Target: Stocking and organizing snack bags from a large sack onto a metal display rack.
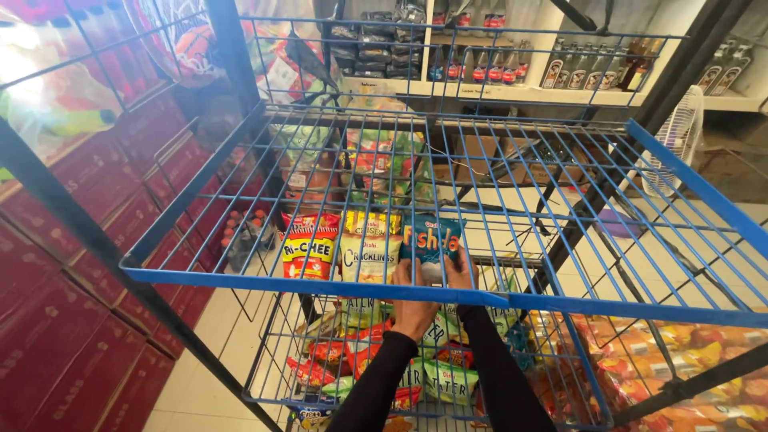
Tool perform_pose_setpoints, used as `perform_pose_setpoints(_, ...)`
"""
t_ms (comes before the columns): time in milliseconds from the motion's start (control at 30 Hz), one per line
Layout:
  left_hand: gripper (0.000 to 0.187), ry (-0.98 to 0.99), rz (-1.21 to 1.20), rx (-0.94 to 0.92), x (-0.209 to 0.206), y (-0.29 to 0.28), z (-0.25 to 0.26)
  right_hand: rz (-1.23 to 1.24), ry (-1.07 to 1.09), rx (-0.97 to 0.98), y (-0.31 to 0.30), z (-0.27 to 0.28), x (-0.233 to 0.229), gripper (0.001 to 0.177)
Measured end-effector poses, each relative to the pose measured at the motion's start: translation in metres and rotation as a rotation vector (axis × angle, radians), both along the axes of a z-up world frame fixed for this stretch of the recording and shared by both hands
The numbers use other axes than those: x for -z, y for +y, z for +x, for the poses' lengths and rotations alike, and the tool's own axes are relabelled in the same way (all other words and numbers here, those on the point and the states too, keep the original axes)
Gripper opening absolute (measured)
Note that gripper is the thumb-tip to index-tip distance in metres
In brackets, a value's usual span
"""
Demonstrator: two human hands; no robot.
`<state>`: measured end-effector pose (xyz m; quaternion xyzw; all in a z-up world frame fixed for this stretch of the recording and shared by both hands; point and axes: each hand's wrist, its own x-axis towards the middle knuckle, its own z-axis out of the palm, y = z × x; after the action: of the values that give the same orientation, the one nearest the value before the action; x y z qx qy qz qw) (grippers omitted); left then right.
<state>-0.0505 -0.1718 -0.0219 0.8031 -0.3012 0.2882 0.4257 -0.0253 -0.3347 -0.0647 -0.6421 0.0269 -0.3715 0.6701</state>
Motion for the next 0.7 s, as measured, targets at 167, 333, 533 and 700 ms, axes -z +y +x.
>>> perform_pose_setpoints(167,0.069,0.019,0.018,0.026,0.002,0.004,0.001,0.007,0.070,-0.016,-0.008,0.010,0.006,0.044)
perform_pose_setpoints(333,0.066,0.019,0.019,0.031,-0.001,0.006,-0.002,0.017,0.081,-0.052,-0.013,0.014,0.016,0.047)
perform_pose_setpoints(533,0.061,0.046,0.084,0.019,-0.007,0.010,-0.005,0.140,0.031,-0.168,-0.014,0.013,0.022,0.052)
perform_pose_setpoints(700,0.045,0.037,0.067,0.072,-0.009,0.023,-0.012,0.108,0.033,-0.081,-0.015,0.011,0.033,0.057)
